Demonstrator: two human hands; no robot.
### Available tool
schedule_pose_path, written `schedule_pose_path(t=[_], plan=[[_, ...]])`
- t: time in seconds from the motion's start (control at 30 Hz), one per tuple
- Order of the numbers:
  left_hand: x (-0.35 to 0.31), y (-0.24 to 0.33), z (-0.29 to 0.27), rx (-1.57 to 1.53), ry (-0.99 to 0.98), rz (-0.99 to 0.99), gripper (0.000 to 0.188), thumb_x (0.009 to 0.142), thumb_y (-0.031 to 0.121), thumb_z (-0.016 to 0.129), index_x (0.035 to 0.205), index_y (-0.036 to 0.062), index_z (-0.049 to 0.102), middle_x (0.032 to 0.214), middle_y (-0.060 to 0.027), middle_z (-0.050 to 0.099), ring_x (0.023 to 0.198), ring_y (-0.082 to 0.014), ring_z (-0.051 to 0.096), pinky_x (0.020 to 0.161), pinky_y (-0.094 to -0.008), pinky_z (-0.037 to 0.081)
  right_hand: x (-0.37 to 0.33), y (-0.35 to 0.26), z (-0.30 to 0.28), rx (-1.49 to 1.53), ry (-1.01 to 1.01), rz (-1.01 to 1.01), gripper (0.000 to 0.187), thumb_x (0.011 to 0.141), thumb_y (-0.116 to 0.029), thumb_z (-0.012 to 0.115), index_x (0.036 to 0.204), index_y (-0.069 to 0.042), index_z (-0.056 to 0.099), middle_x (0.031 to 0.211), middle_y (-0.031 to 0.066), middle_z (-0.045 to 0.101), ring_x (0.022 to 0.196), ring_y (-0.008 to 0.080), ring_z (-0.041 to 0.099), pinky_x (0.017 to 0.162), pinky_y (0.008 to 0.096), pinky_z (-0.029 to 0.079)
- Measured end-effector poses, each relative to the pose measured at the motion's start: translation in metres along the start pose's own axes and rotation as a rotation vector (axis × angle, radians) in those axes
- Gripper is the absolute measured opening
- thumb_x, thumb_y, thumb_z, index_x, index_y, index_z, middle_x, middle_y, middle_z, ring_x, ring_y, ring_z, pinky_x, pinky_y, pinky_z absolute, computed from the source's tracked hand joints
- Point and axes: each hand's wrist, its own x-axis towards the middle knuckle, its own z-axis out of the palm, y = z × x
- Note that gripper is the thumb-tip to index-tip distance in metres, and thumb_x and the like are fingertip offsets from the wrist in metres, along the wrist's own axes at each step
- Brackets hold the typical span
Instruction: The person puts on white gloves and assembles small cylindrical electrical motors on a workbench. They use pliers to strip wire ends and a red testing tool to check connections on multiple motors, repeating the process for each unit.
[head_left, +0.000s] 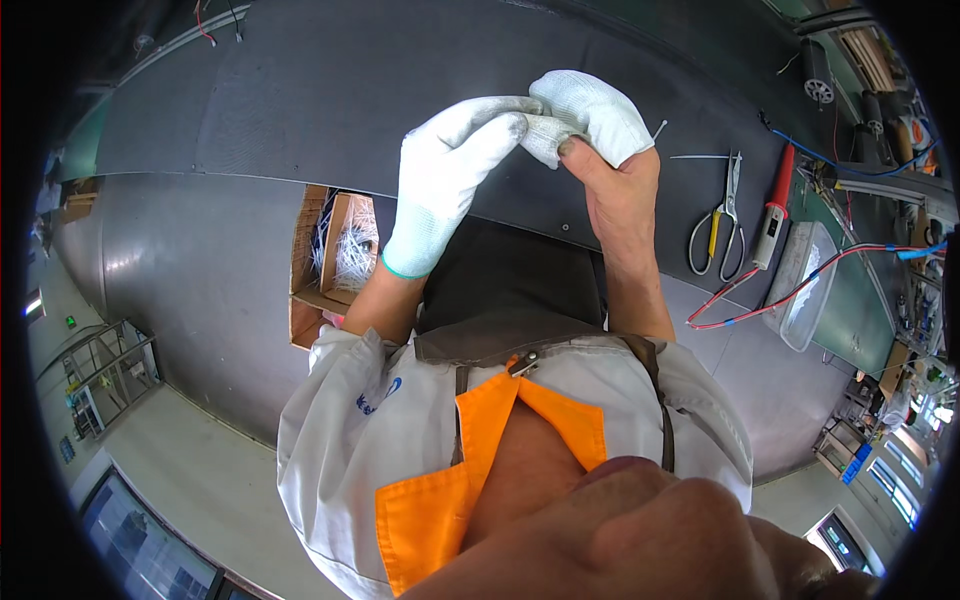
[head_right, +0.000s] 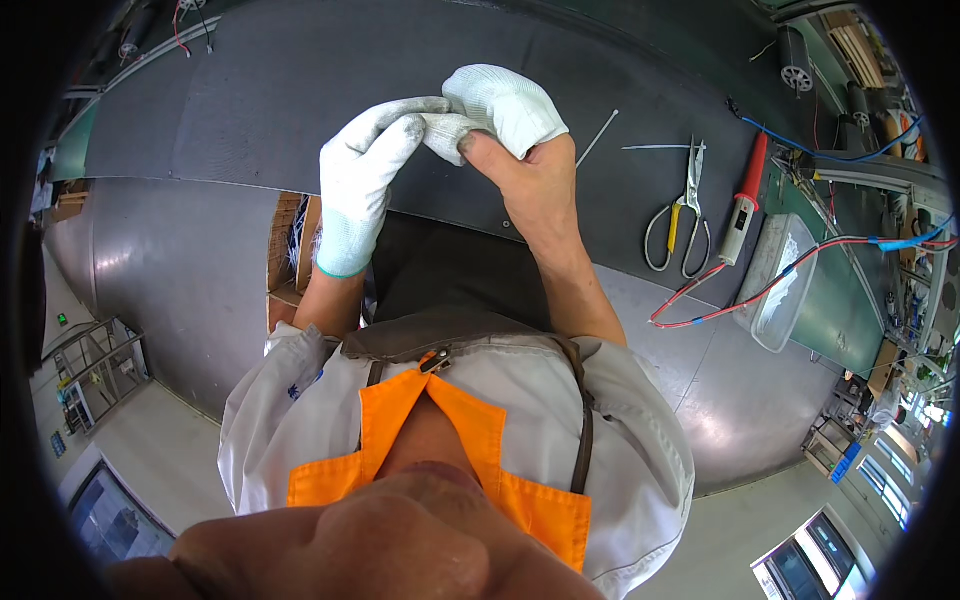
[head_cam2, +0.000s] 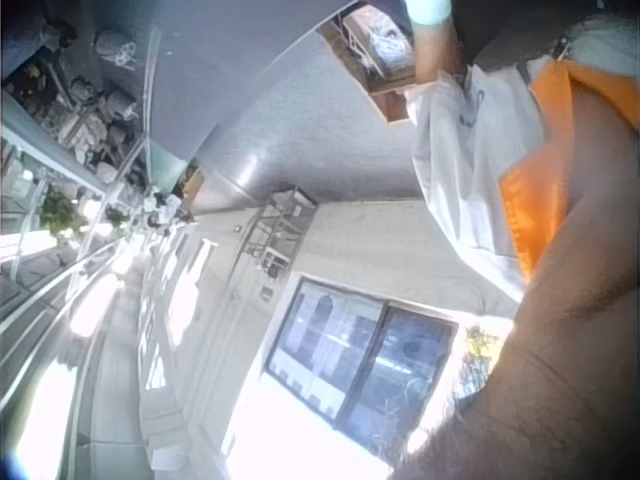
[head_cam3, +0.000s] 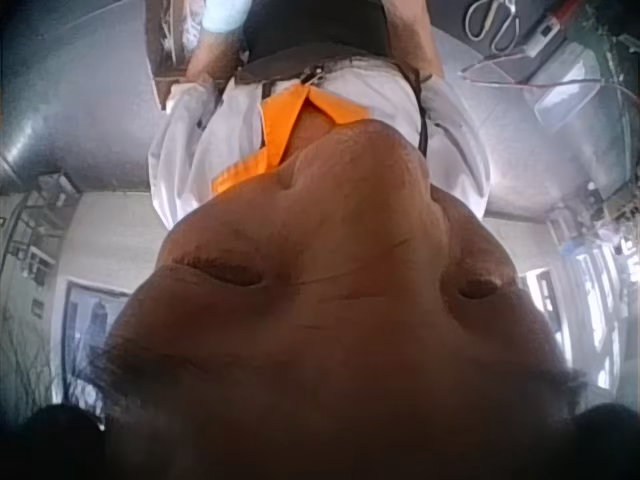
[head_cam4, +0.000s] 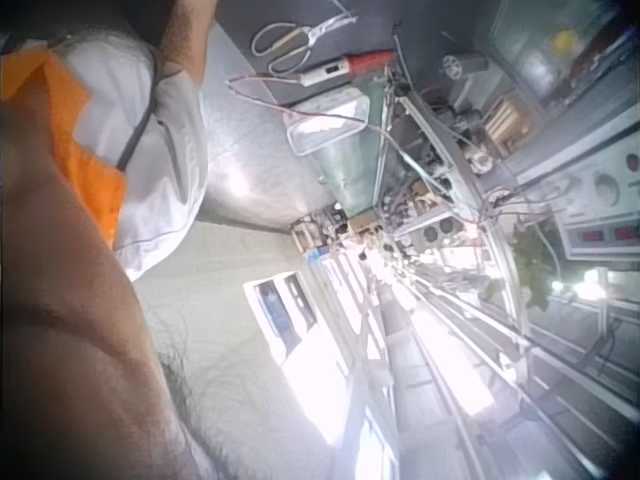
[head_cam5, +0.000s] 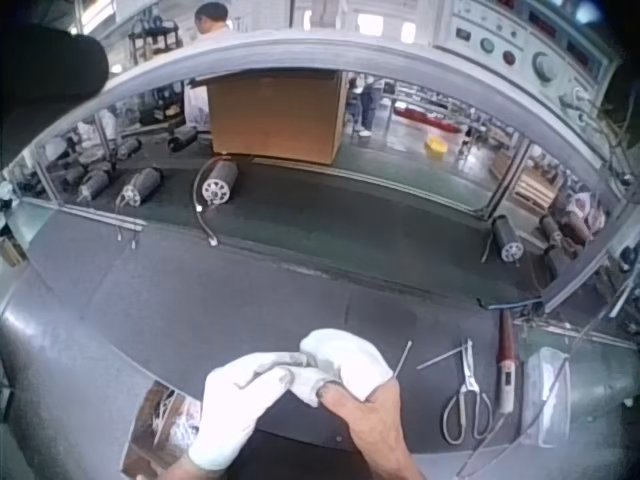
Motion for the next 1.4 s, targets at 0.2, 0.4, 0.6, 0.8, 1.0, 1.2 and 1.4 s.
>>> schedule_pose_path(t=[0.2, 0.4, 0.6, 0.8, 1.0, 1.2, 1.4], plan=[[-0.002, 0.002, 0.001, -0.012, -0.016, -0.04, 0.026, 0.096, 0.013, 0.07, 0.116, -0.0028, 0.073, 0.106, -0.0075, 0.075, 0.096, -0.011, 0.068, 0.086, -0.0241, 0.053, 0.001, 0.001, 0.0, -0.021, 0.005, 0.016, 0.04, 0.084, -0.004, 0.069, 0.123, 0.004, 0.067, 0.113, 0.0094, 0.071, 0.103, 0.0176, 0.066, 0.092, 0.0303, 0.052], [0.001, -0.001, -0.003, -0.118, -0.007, -0.052, 0.027, 0.098, 0.016, 0.068, 0.116, -0.0032, 0.073, 0.107, -0.0074, 0.075, 0.097, -0.011, 0.067, 0.089, -0.0248, 0.052, 0.001, -0.001, -0.002, 0.054, -0.027, 0.031, 0.043, 0.084, -0.008, 0.077, 0.123, 0.004, 0.067, 0.114, 0.0107, 0.071, 0.105, 0.0186, 0.067, 0.094, 0.0313, 0.051], [0.0, -0.005, -0.004, -0.17, -0.035, -0.083, 0.03, 0.099, 0.017, 0.066, 0.118, -0.0057, 0.071, 0.108, -0.0091, 0.074, 0.098, -0.0133, 0.067, 0.091, -0.0272, 0.051, 0.002, 0.004, -0.005, 0.071, -0.035, 0.031, 0.046, 0.082, -0.012, 0.081, 0.124, 0.004, 0.067, 0.116, 0.0115, 0.071, 0.107, 0.0194, 0.067, 0.096, 0.0321, 0.052], [-0.001, -0.01, -0.006, -0.183, -0.044, -0.078, 0.031, 0.099, 0.016, 0.066, 0.119, -0.007, 0.07, 0.108, -0.0105, 0.074, 0.098, -0.0146, 0.067, 0.091, -0.0285, 0.052, 0.002, 0.005, -0.004, 0.053, -0.029, 0.032, 0.043, 0.083, -0.007, 0.076, 0.124, 0.004, 0.067, 0.117, 0.0111, 0.071, 0.107, 0.0191, 0.067, 0.096, 0.0324, 0.052], [-0.001, -0.016, -0.005, -0.201, -0.044, -0.118, 0.03, 0.099, 0.015, 0.067, 0.119, -0.0057, 0.07, 0.106, -0.0075, 0.073, 0.097, -0.0115, 0.066, 0.09, -0.0262, 0.052, 0.001, 0.008, -0.002, 0.042, -0.025, 0.064, 0.04, 0.082, -0.001, 0.07, 0.122, 0.004, 0.068, 0.118, 0.0096, 0.07, 0.108, 0.0183, 0.066, 0.096, 0.0309, 0.05], [-0.007, -0.02, 0.01, -0.283, -0.106, -0.17, 0.036, 0.102, 0.02, 0.062, 0.124, -0.008, 0.065, 0.108, -0.0081, 0.072, 0.099, -0.0136, 0.066, 0.092, -0.0292, 0.051, 0.007, 0.018, 0.0, -0.077, -0.057, 0.003, 0.037, 0.082, 0.001, 0.068, 0.12, 0.003, 0.069, 0.116, 0.009, 0.069, 0.107, 0.0176, 0.065, 0.095, 0.0303, 0.049], [0.002, -0.021, 0.002, -0.423, -0.137, -0.176, 0.036, 0.104, 0.027, 0.06, 0.115, -0.005, 0.07, 0.101, -0.0096, 0.073, 0.086, -0.0137, 0.068, 0.082, -0.028, 0.053, 0.005, 0.018, -0.006, -0.039, -0.019, 0.034, 0.036, 0.085, -0.001, 0.068, 0.121, 0.003, 0.068, 0.118, 0.009, 0.069, 0.109, 0.0179, 0.064, 0.097, 0.031, 0.048]])
